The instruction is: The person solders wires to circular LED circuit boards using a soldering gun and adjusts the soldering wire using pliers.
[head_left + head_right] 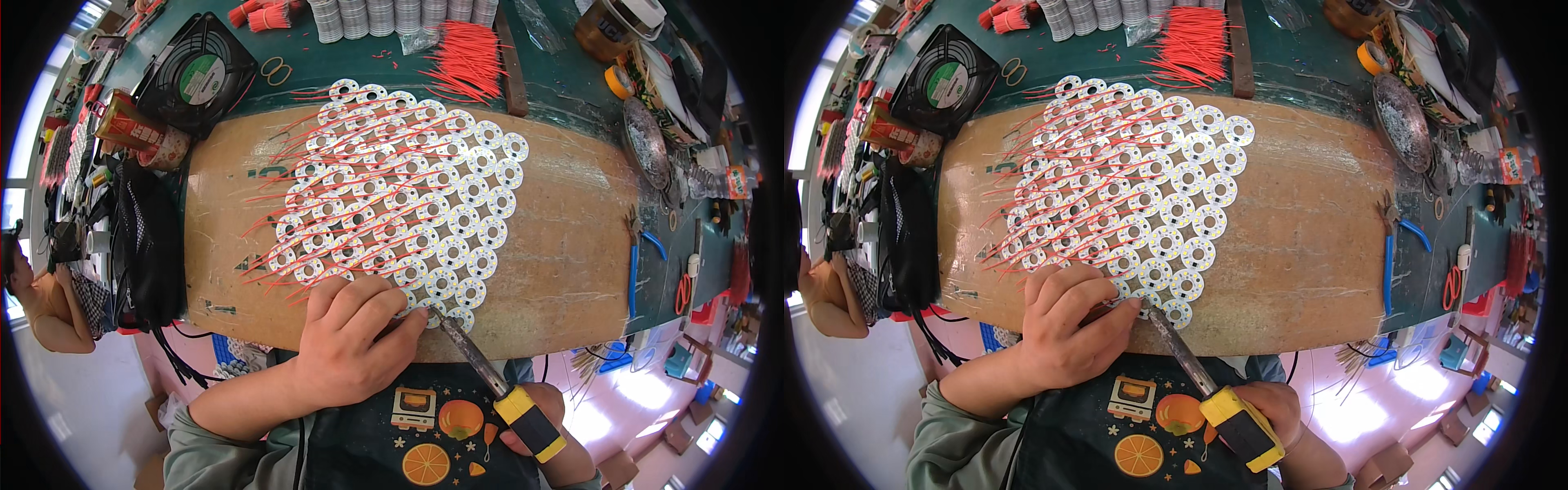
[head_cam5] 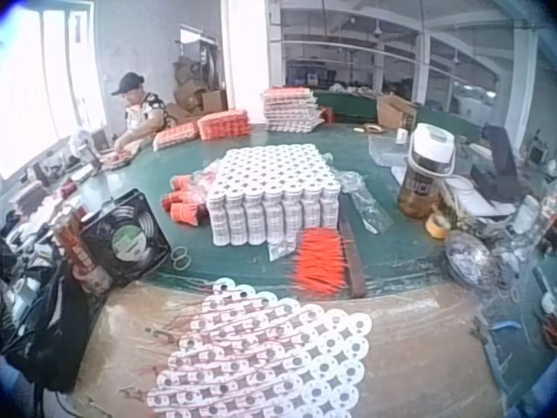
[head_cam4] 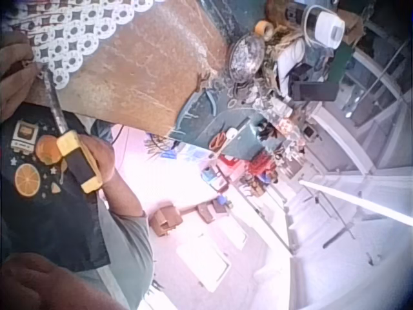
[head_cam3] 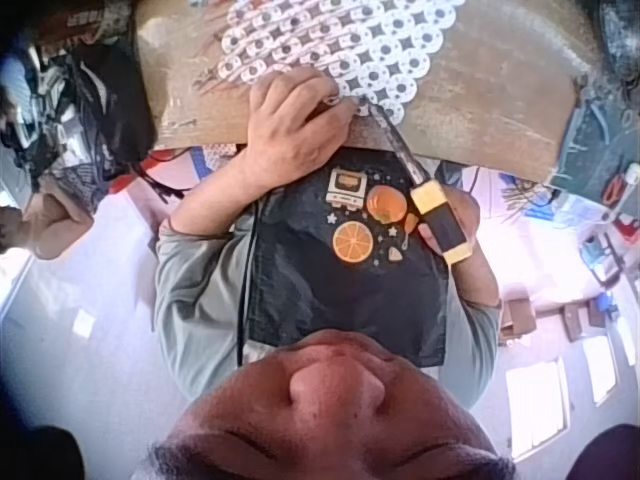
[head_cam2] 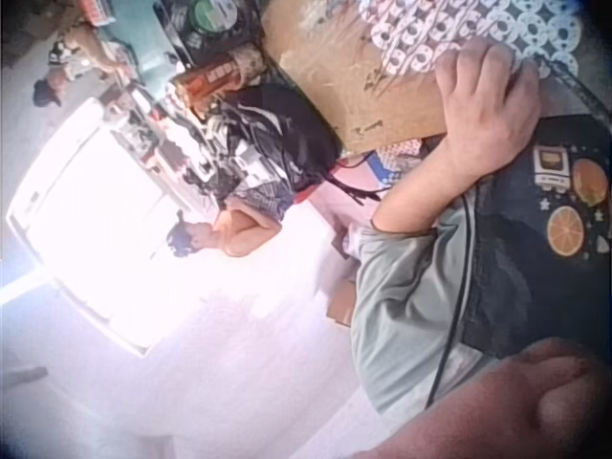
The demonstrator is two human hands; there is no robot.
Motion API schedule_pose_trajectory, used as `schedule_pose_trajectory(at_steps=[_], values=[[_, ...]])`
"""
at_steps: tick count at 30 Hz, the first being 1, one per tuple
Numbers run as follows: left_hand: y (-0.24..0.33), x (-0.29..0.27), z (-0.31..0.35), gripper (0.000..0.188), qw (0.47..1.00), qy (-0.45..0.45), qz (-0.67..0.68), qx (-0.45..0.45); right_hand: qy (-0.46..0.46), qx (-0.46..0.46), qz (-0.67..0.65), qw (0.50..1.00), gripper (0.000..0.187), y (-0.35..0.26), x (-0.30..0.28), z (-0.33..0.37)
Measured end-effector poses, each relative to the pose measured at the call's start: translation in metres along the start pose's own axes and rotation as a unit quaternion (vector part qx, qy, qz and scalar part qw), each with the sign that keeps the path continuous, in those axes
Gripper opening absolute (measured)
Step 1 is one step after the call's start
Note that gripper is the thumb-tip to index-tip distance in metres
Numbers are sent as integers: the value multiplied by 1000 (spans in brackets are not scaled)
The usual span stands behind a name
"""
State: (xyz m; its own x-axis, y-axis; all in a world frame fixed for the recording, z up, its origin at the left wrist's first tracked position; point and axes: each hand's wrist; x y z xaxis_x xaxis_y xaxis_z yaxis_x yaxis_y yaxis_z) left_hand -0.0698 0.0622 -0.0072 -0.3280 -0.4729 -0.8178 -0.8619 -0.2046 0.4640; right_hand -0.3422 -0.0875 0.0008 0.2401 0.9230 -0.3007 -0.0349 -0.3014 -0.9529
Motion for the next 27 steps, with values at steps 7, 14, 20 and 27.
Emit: schedule_pose_trajectory(at_steps=[7,14,20,27], values=[[0,1,0,36,1000,7,3,-1,-11,16,-5,1000,45,-2,-2,-1],[-1,1,-2,29,1000,13,-2,2,80,101,-157,979,45,-2,2,6],[8,-12,-9,34,1000,-15,-17,-12,210,12,-251,945,77,22,5,30],[-13,-44,-95,20,991,-109,-65,32,331,3,-310,891,79,14,-22,-21]])
Point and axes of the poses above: each hand's wrist, its own z-axis away from the middle knuckle, its own x-axis out of the palm, y = z × x, and after that the axes turned 11 degrees about -x, right-handed
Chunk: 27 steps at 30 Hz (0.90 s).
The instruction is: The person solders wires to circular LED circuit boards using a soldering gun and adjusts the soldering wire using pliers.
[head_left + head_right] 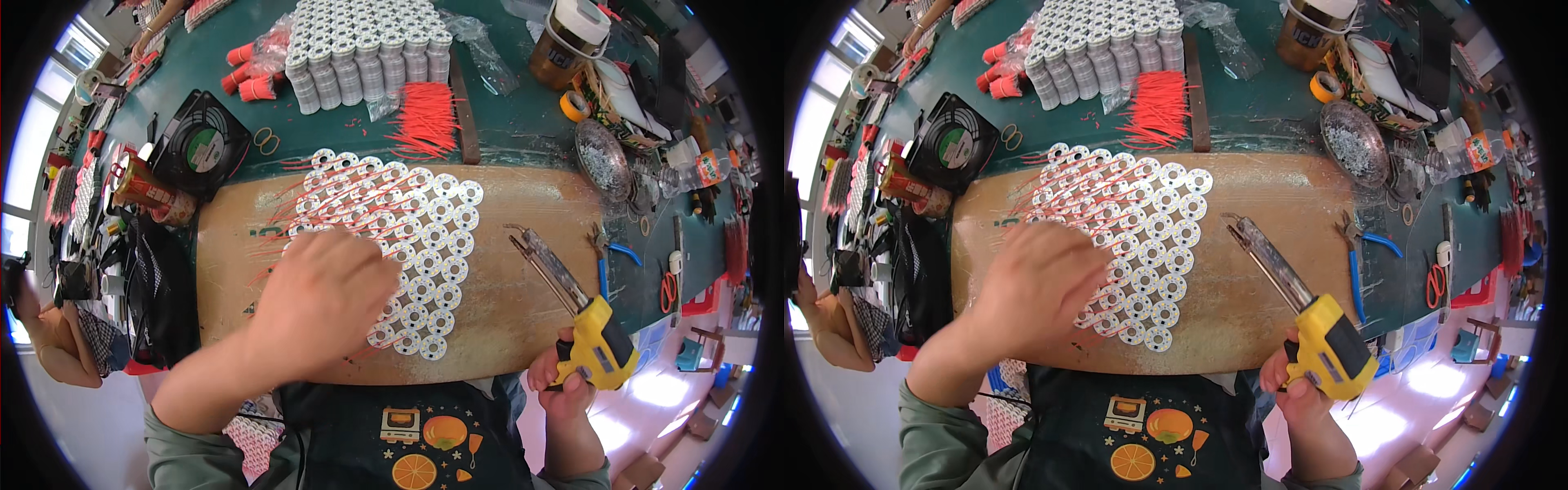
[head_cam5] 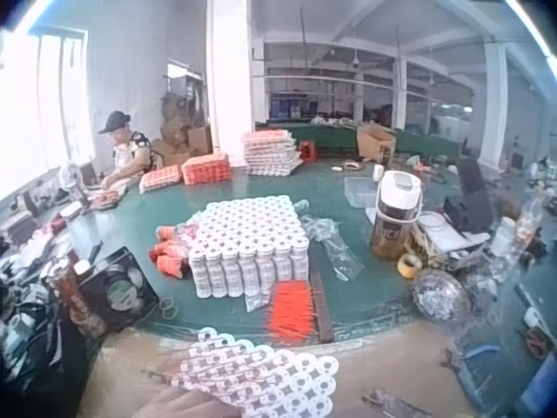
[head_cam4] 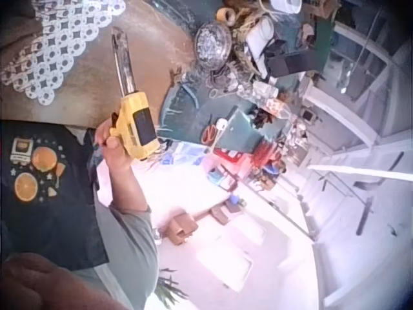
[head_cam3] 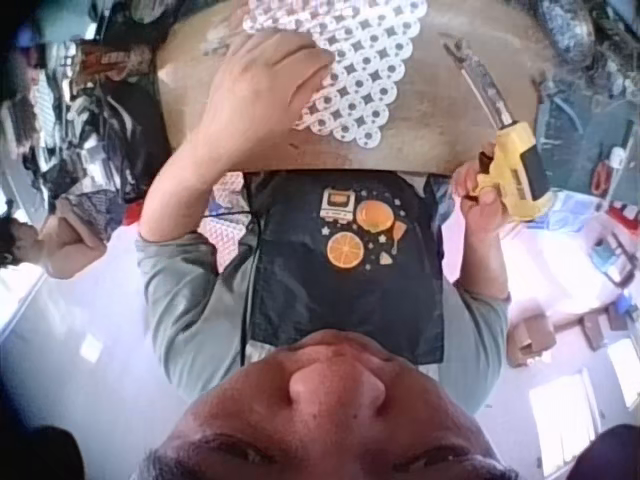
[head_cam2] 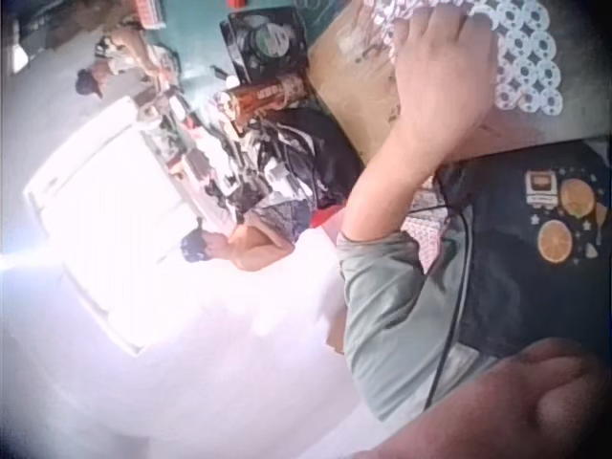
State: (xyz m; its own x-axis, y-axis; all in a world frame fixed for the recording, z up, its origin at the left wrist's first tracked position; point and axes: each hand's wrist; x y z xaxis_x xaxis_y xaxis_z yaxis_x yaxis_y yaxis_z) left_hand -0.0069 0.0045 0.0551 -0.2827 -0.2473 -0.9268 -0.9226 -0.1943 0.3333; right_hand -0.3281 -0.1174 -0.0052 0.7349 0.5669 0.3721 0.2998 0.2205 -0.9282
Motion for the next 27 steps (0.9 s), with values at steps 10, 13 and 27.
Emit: schedule_pose_trajectory(at_steps=[10,13,27], values=[[-62,50,-167,10,973,77,-214,32,24,-10,-63,998,71,11,0,-18],[-62,57,-186,11,962,51,-266,17,27,4,-88,996,71,12,1,-18],[-60,55,-192,10,953,79,-284,73,14,37,-164,986,73,7,-2,-20]])
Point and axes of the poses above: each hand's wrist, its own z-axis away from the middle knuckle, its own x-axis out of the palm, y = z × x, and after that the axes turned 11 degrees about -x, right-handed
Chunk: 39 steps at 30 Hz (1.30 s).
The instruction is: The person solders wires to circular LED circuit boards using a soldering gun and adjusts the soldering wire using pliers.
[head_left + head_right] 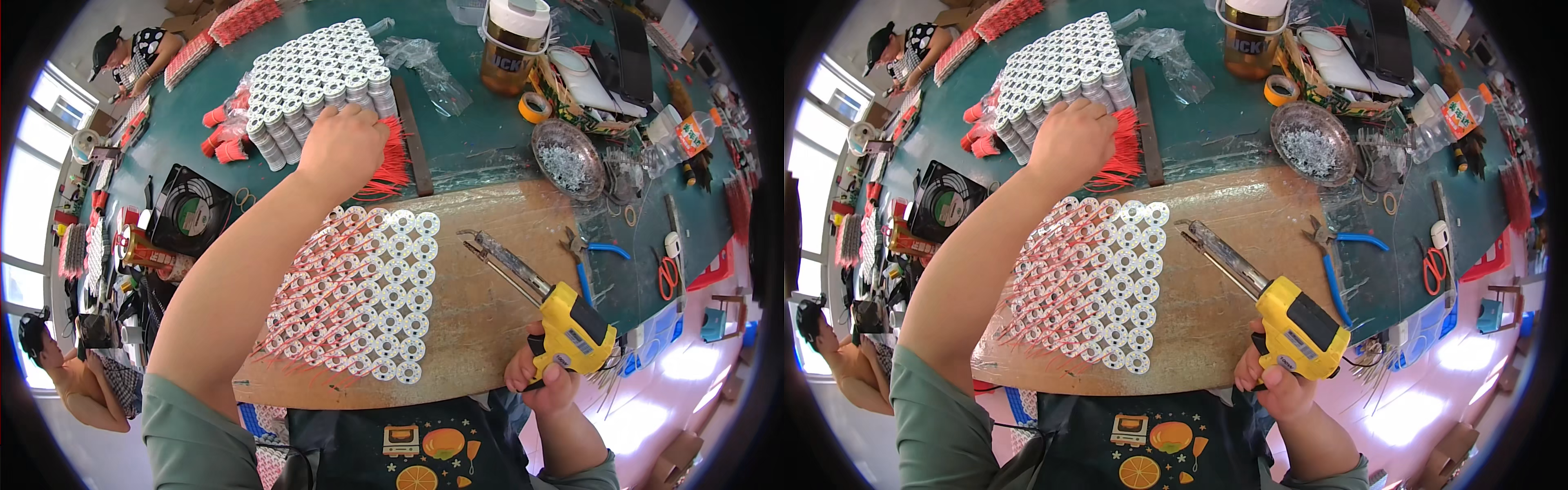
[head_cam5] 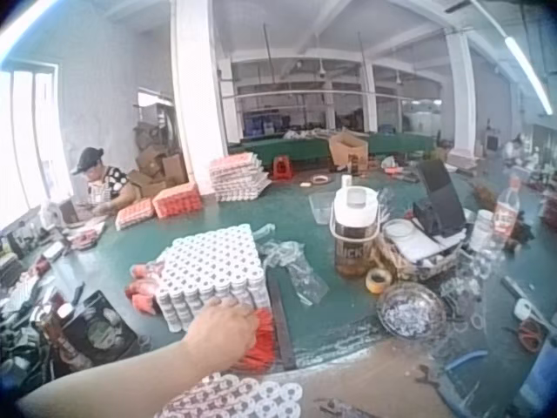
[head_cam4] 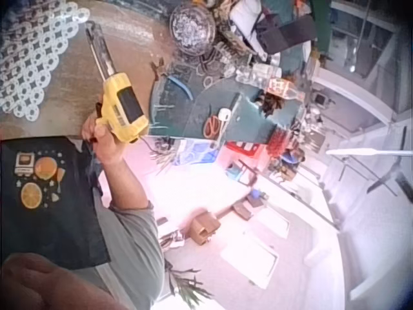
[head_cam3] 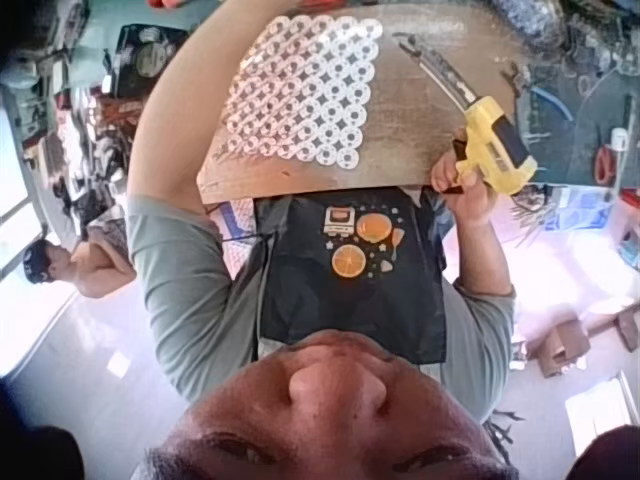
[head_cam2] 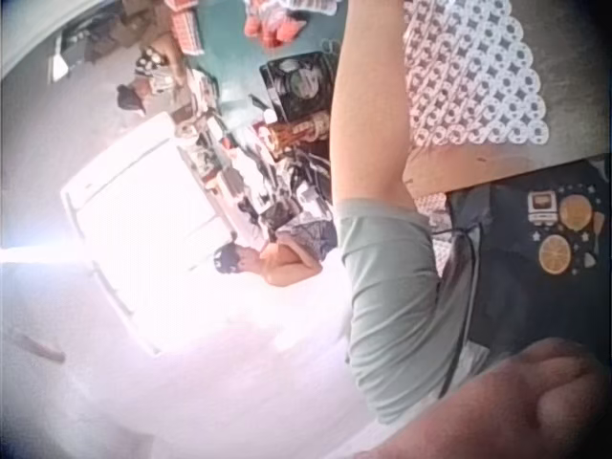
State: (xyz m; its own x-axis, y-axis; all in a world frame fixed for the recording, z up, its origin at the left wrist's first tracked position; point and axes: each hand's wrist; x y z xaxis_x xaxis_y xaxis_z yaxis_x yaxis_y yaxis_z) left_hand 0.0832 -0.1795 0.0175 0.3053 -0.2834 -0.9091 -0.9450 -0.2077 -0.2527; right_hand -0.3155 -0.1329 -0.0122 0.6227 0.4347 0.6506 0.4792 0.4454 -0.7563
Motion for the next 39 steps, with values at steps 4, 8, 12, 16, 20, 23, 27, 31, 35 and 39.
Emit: schedule_pose_trajectory(at_steps=[4,8,12,16,20,23,27,31,35,39], values=[[-4,-8,-4,12,995,-50,64,-65,1,4,3,1000,74,0,-1,0],[-19,-23,2,16,990,-106,72,-63,-7,-5,18,1000,74,2,-3,-1],[-24,-44,5,14,986,-123,-88,70,-3,-16,41,999,73,2,-7,2],[-22,-82,21,13,922,-294,-248,41,-40,-7,32,999,73,4,-2,-3],[-11,-43,11,16,921,-309,-221,86,-2,-18,55,998,74,5,-4,0],[-14,-51,17,12,925,-307,-223,31,-4,-21,59,998,75,3,-2,-2],[-21,-70,46,15,977,-172,-121,38,-20,-30,68,997,76,3,-3,-3],[15,-103,107,15,987,-103,127,9,-28,-21,75,997,80,4,-5,1],[52,-117,172,21,950,-98,297,-22,-81,-17,187,979,86,7,-4,29],[80,-121,224,30,938,-84,333,-50,-225,68,331,914,49,-6,-20,49]])
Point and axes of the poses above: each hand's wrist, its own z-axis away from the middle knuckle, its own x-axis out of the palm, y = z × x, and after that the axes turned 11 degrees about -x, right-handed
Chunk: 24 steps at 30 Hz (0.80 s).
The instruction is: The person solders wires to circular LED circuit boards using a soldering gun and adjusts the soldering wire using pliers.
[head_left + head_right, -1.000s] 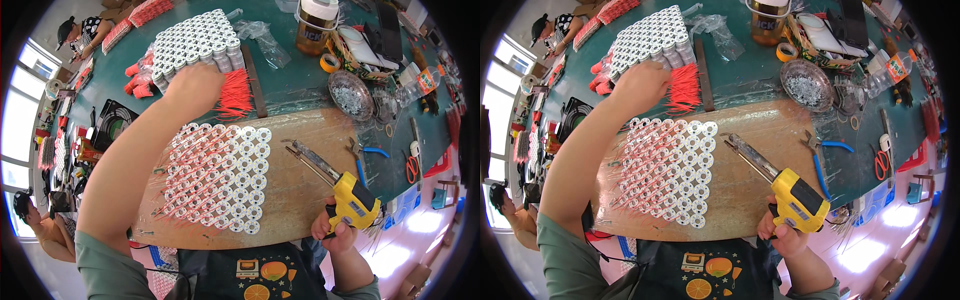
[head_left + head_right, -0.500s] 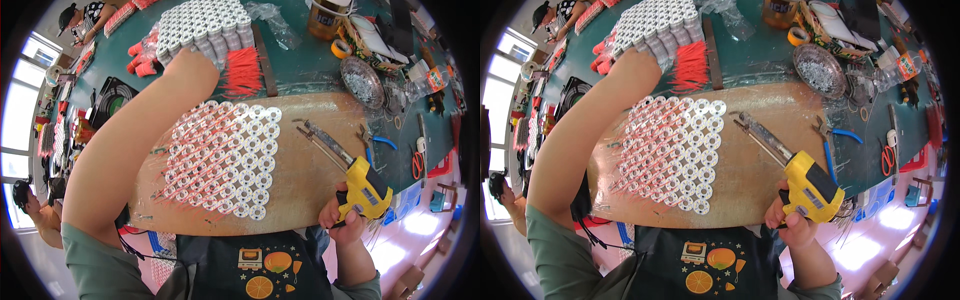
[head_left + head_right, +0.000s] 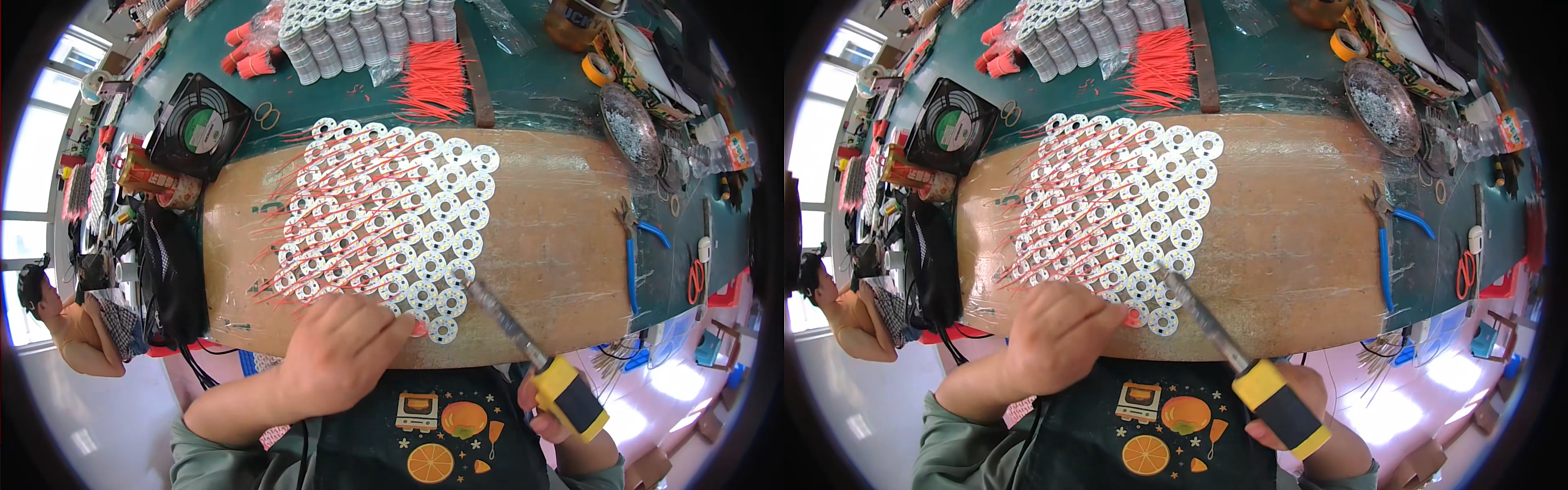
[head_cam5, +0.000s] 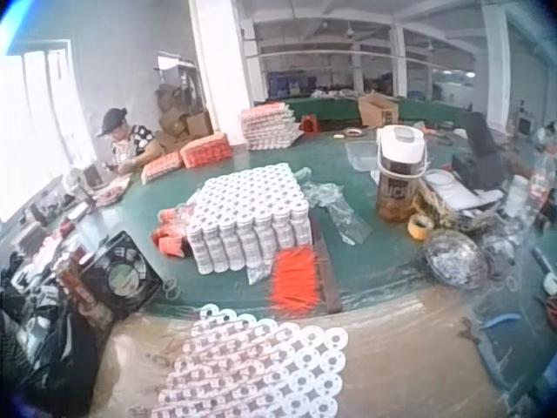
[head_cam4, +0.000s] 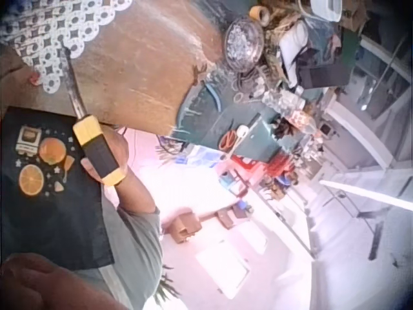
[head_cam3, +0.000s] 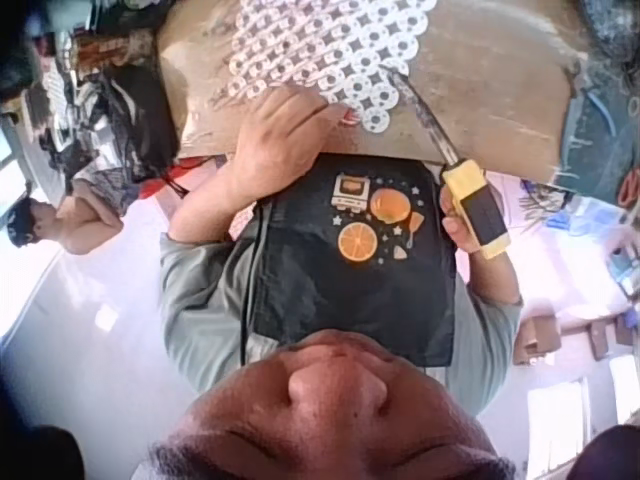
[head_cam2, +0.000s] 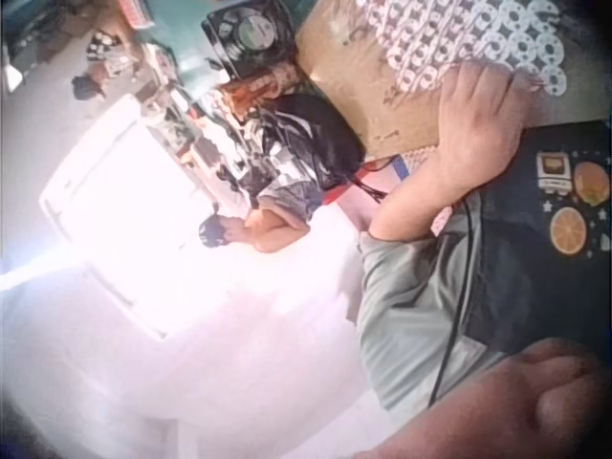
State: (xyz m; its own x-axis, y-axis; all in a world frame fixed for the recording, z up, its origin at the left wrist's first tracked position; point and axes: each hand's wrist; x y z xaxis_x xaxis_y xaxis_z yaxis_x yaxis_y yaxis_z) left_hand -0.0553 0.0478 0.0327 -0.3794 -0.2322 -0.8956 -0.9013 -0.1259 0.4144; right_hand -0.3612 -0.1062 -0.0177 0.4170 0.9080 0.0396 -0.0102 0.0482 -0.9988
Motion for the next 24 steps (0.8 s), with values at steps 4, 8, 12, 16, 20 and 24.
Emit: schedule_pose_trajectory(at_steps=[4,8,12,16,20,24], values=[[7,16,19,38,1000,22,3,-11,-78,-33,76,994,47,-10,3,-3],[6,22,22,37,999,34,23,-20,-103,-69,125,984,50,-8,6,3],[6,27,25,37,998,45,32,-36,-116,-78,161,977,52,-6,6,9],[6,28,26,36,997,57,25,-39,-94,-68,157,981,50,-4,10,13],[7,28,25,35,998,57,17,-35,-97,-69,174,978,46,-4,9,15],[7,29,25,35,998,58,15,-33,-72,-38,124,989,41,-3,13,14]])
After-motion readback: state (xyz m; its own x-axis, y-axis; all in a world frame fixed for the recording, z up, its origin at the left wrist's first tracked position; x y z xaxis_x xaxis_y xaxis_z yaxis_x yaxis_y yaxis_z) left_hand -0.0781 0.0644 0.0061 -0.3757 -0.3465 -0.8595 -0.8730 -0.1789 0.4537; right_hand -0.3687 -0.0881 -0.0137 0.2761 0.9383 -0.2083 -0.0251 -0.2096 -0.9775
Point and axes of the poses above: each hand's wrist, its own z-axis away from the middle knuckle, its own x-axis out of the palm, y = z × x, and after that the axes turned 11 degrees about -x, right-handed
